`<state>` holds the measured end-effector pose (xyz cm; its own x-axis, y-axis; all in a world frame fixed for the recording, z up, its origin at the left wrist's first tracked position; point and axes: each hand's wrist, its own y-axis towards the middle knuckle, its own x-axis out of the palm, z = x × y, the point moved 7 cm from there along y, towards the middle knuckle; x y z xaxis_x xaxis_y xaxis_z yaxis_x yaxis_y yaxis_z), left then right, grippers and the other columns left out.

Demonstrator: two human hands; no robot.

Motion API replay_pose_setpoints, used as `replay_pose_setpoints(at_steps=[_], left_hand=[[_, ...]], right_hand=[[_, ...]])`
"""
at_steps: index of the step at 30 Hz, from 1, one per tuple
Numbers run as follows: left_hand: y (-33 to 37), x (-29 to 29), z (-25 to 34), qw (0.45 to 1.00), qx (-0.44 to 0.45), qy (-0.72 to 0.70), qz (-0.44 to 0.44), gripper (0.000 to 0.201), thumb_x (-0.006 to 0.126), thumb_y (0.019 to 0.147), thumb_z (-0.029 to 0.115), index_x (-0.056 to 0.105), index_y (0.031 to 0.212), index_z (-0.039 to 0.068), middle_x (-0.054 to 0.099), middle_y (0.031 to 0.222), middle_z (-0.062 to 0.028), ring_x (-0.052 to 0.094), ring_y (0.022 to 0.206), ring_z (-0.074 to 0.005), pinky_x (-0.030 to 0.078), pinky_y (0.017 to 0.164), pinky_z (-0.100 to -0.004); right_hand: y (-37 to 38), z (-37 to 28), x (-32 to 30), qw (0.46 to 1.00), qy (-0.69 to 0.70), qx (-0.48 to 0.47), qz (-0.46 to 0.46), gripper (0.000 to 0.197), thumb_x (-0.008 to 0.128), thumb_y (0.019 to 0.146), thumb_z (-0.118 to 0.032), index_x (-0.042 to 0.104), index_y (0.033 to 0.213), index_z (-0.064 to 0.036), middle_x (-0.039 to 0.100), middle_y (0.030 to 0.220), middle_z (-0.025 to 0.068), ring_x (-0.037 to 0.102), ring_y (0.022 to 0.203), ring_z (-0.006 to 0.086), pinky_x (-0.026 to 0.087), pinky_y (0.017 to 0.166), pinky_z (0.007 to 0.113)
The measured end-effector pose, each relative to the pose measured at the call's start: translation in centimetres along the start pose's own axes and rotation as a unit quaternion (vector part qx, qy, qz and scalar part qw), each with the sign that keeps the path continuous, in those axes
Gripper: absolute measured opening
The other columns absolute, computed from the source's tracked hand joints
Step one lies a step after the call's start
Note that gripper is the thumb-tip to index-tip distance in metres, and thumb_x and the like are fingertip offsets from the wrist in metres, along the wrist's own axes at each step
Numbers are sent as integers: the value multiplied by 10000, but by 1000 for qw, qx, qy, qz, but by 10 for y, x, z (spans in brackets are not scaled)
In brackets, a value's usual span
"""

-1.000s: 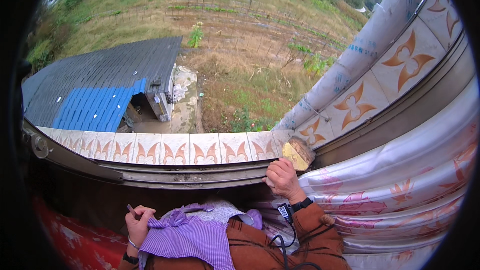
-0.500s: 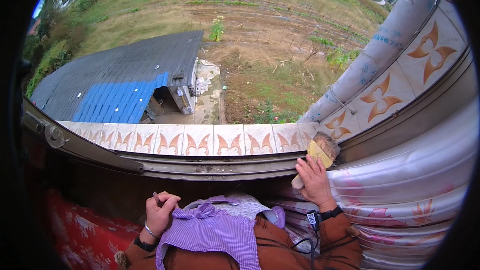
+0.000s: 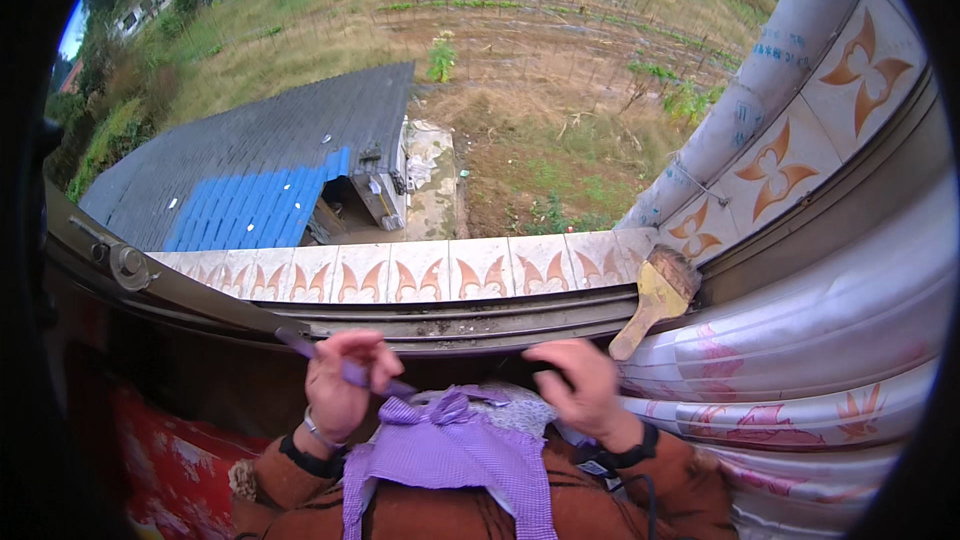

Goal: The person cleans a tiled window sill using a brush and a scraper. They first brush the surface to remove loose debris, then use a metal scraper to remove stuck-on material from the sill and track.

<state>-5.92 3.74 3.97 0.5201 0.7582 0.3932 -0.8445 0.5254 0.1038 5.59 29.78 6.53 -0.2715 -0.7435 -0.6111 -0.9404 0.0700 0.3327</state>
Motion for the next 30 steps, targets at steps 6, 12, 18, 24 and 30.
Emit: replay_pose_setpoints(at_steps=[6,12,18,24,30], left_hand=[[27,35,-16,992,-36,-112,-48,653,275,1074,520,524,1383,2,641,1246,-222,587,1161,-250,427,1014,-374],[18,0,36,965,42,248,-70,575,337,1082,469,558,1367,21,679,1165,-169,627,1079,-223,457,966,-372],[-44,-33,-1,839,-293,425,-171,294,523,1047,263,676,1166,42,662,670,-60,654,619,-160,529,640,-307],[-80,-68,24,719,-309,602,-162,254,538,1031,297,683,1098,99,687,722,-118,695,644,-259,543,617,-384],[-20,-2,70,686,74,719,-77,133,670,865,154,618,950,66,641,712,-120,657,666,-306,509,602,-420]], right_hand=[[26,-30,91,933,288,85,-199,322,677,948,-156,615,1229,-13,704,1108,132,696,1003,220,551,867,322],[58,-27,50,966,227,59,-110,299,699,924,-107,620,1192,0,701,1019,101,676,859,161,547,740,280],[55,-36,47,941,277,50,-190,306,718,919,-102,620,1195,-12,626,793,28,566,682,86,473,628,238],[56,-37,63,941,233,54,-241,315,710,915,-88,623,1211,-20,631,774,31,596,679,81,497,628,248],[60,-52,91,856,408,95,-302,550,717,895,-15,485,1393,-7,646,886,43,615,777,79,498,708,228]])
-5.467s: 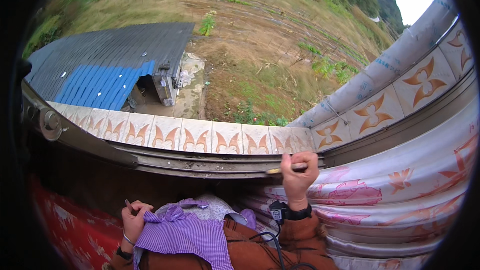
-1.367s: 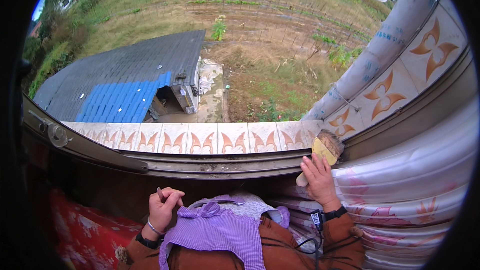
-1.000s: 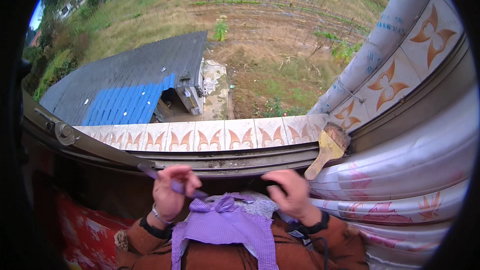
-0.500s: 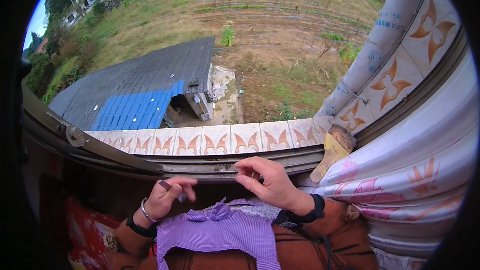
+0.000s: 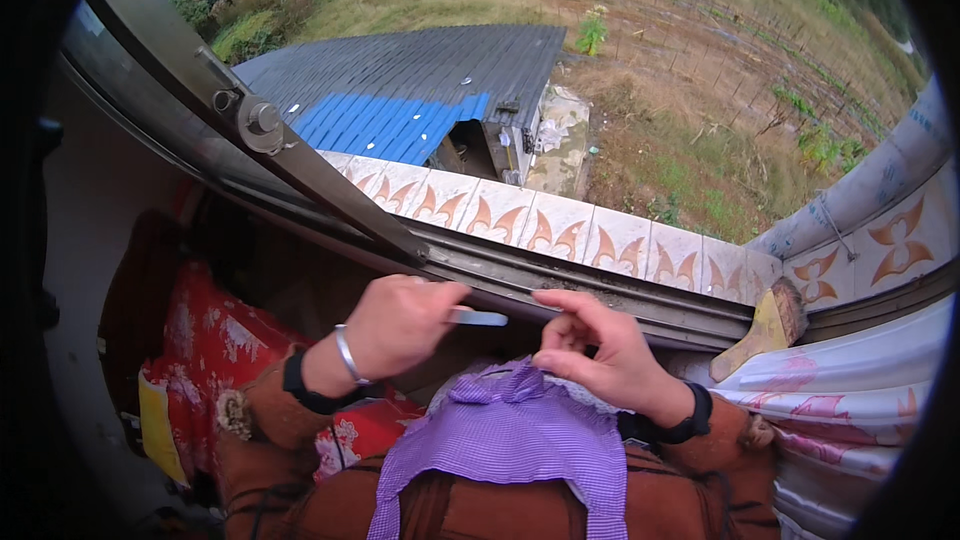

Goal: The person cleans a tiled window sill using a brush and a scraper. They first brush the surface to remove loose debris, then use a metal scraper to remove stuck-on material from the sill and track.

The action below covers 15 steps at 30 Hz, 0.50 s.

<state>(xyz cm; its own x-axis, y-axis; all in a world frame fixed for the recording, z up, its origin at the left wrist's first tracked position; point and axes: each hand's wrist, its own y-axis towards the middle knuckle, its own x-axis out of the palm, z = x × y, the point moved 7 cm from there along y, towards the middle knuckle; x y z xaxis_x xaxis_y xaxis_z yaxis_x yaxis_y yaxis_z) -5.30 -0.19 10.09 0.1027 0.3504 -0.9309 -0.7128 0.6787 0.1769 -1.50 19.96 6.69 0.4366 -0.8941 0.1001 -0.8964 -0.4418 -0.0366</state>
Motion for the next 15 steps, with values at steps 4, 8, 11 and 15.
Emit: replay_pose_setpoints(at_steps=[4,8,11,15], left_hand=[[48,19,55,992,93,55,64,70,614,803,134,565,794,84,579,662,-67,613,601,-243,479,555,-377],[62,37,70,994,58,20,91,93,617,820,156,556,793,92,576,662,-71,608,585,-256,481,548,-390],[67,51,75,992,90,-9,94,93,599,828,155,541,784,99,574,647,-62,624,581,-238,484,529,-377],[80,65,71,984,128,-89,85,106,638,827,142,552,847,82,589,678,-88,630,619,-292,492,554,-411]], right_hand=[[3,-3,4,993,19,-82,81,438,726,900,-21,566,1308,-11,662,1082,42,634,1032,106,523,903,255],[-13,12,-11,972,108,-78,192,203,706,948,-110,658,1125,-22,665,933,6,560,690,33,467,608,189],[-23,16,-17,973,69,-92,199,172,685,962,-108,643,1107,-25,645,890,3,566,711,39,468,622,191],[-29,26,-28,967,79,-66,233,172,666,966,-82,617,1125,-39,650,897,3,561,716,47,462,630,192]])
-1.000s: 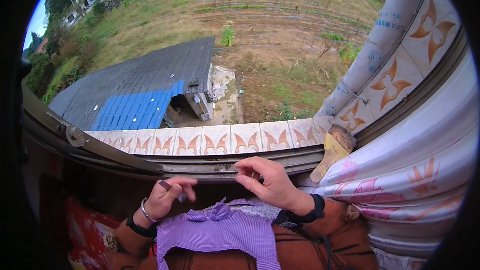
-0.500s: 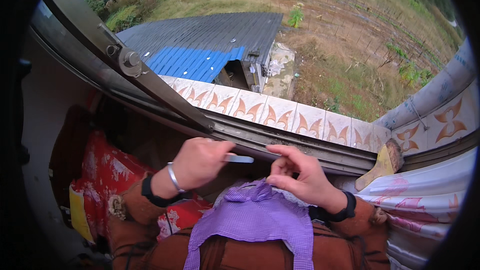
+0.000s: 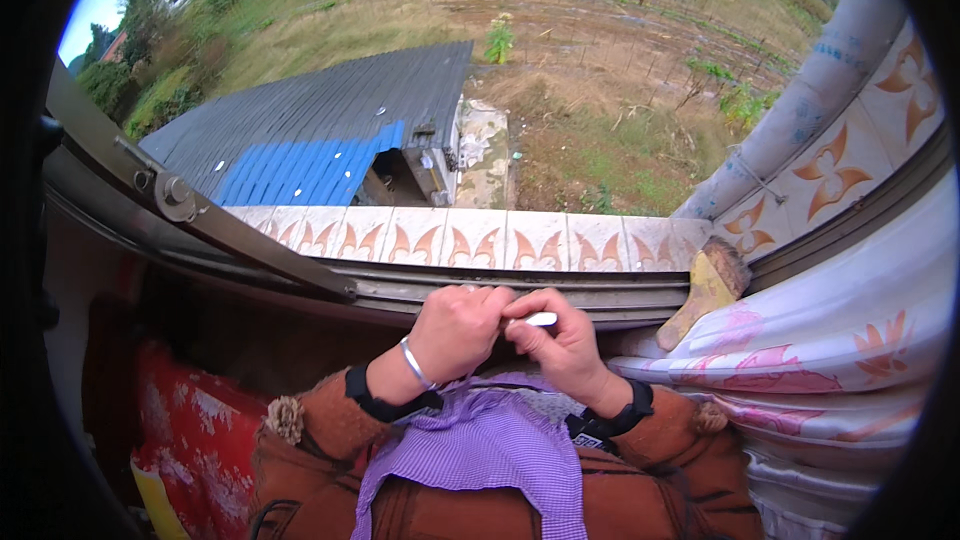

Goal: The person cleans a tiled window sill using a brush and a scraper. They first brush the surface to remove loose debris, then use a metal scraper to remove stuck-on material from the sill and track.

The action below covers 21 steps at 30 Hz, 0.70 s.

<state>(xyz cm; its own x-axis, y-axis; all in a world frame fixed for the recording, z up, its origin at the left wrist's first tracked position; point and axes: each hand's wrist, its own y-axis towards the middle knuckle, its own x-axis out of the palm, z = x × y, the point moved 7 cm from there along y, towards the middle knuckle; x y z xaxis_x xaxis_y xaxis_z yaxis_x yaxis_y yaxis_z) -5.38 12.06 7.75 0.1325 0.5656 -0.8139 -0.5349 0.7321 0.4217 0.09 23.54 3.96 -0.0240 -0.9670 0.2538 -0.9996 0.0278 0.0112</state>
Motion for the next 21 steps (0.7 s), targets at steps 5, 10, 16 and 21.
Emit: replay_pose_setpoints(at_steps=[5,10,16,21], left_hand=[[16,13,-3,999,-6,-30,-18,140,631,842,160,549,905,67,629,728,-90,655,662,-277,522,589,-400],[16,9,-12,985,-23,-158,-60,516,762,817,204,573,1275,59,659,1013,-124,666,950,-266,537,799,-358],[-20,-28,-122,568,-262,-737,256,435,541,1030,336,555,1312,5,655,1206,-127,611,1157,-247,486,1002,-400],[-41,-18,-162,409,-347,-778,327,270,533,1023,265,619,1144,40,690,1066,-87,643,1050,-243,519,913,-390]], right_hand=[[7,8,-9,997,65,29,18,147,636,998,-136,594,1123,-72,647,867,-6,540,687,35,420,580,172],[8,-4,-44,994,25,36,104,118,595,1024,-190,584,1094,-95,647,845,10,552,665,44,419,562,170],[3,-32,-88,981,104,-72,148,113,587,1019,-197,577,1049,-89,625,778,35,558,610,87,426,516,201],[7,-62,-57,985,-51,-162,33,237,527,1015,-243,540,917,-28,536,798,67,495,706,155,415,647,277]])
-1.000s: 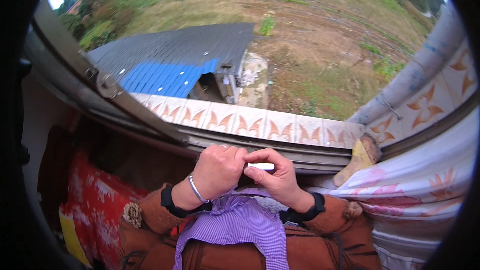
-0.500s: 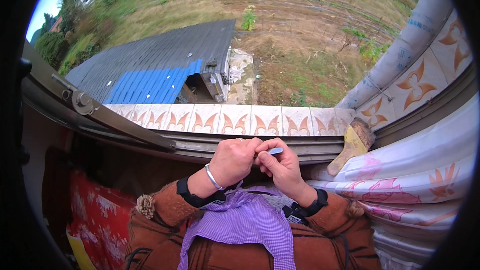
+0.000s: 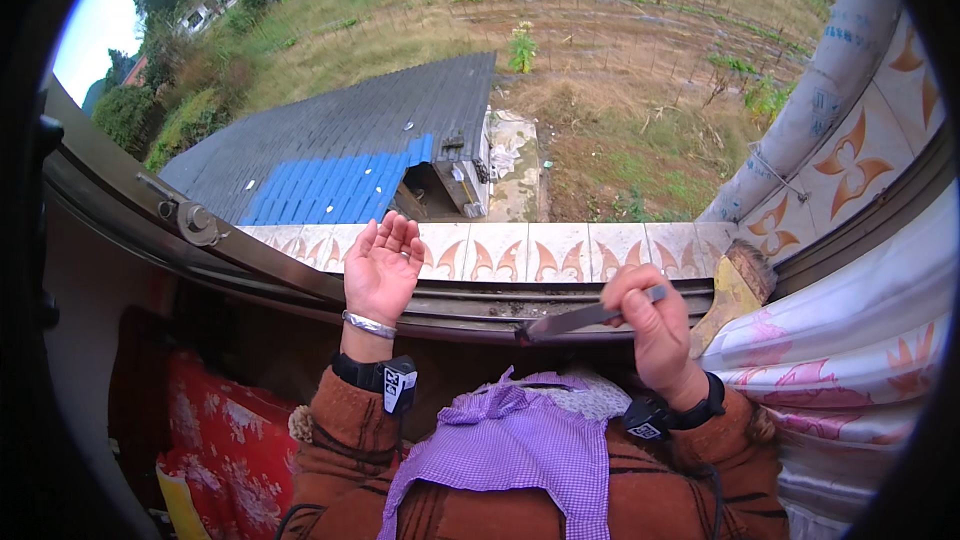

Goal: The person cleans a tiled window sill using a brush and a scraper. They first brush the surface to remove loose debris, then use a metal scraper to remove stuck-on material from the sill and track.

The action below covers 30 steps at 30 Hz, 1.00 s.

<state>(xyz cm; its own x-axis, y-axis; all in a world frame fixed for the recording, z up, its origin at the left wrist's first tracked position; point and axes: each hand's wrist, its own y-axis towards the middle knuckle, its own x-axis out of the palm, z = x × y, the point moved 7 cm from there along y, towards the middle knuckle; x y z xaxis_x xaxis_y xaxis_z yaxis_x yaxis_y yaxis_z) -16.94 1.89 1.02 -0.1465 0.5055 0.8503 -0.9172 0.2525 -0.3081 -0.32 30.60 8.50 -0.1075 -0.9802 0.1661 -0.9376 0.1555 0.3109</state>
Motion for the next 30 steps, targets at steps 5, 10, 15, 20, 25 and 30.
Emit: replay_pose_setpoints(at_steps=[5,10,15,20,25,30], left_hand=[[13,22,0,996,59,55,45,230,527,1015,232,630,1116,53,693,1028,-70,655,992,-222,528,861,-360],[6,46,13,988,121,89,24,211,531,1011,205,623,1130,57,709,970,-57,666,927,-201,515,801,-330],[-42,34,12,863,251,437,-28,177,545,1003,125,652,1062,-4,705,894,-70,636,821,-135,490,735,-265],[-88,22,-17,546,373,738,-136,83,661,861,17,695,937,21,683,869,-107,635,803,-262,488,713,-343],[-98,8,-50,419,396,795,-188,162,695,797,20,698,958,33,680,937,-112,629,905,-330,485,775,-402],[-94,5,-77,404,379,801,-226,337,725,753,51,688,1088,30,704,1091,-94,643,998,-293,455,898,-428]], right_hand=[[16,-47,87,911,-308,-213,-173,220,572,943,-166,530,779,-26,519,762,123,550,713,292,461,656,387],[22,-47,105,922,-317,-136,-175,236,583,961,-199,574,799,-28,575,803,119,579,774,321,480,700,398],[19,-50,16,953,-288,-55,-76,317,495,1026,-220,615,814,-16,636,855,98,594,806,213,484,730,319],[-5,-12,-58,980,-127,103,116,363,459,1074,-312,615,946,-11,638,861,86,636,665,132,534,545,233],[-27,34,-91,961,-113,167,190,348,488,1068,-321,607,986,-4,644,803,74,704,661,169,570,541,245],[-38,55,-105,957,-104,179,202,327,514,1060,-307,614,994,-3,638,796,69,704,635,183,565,496,259]])
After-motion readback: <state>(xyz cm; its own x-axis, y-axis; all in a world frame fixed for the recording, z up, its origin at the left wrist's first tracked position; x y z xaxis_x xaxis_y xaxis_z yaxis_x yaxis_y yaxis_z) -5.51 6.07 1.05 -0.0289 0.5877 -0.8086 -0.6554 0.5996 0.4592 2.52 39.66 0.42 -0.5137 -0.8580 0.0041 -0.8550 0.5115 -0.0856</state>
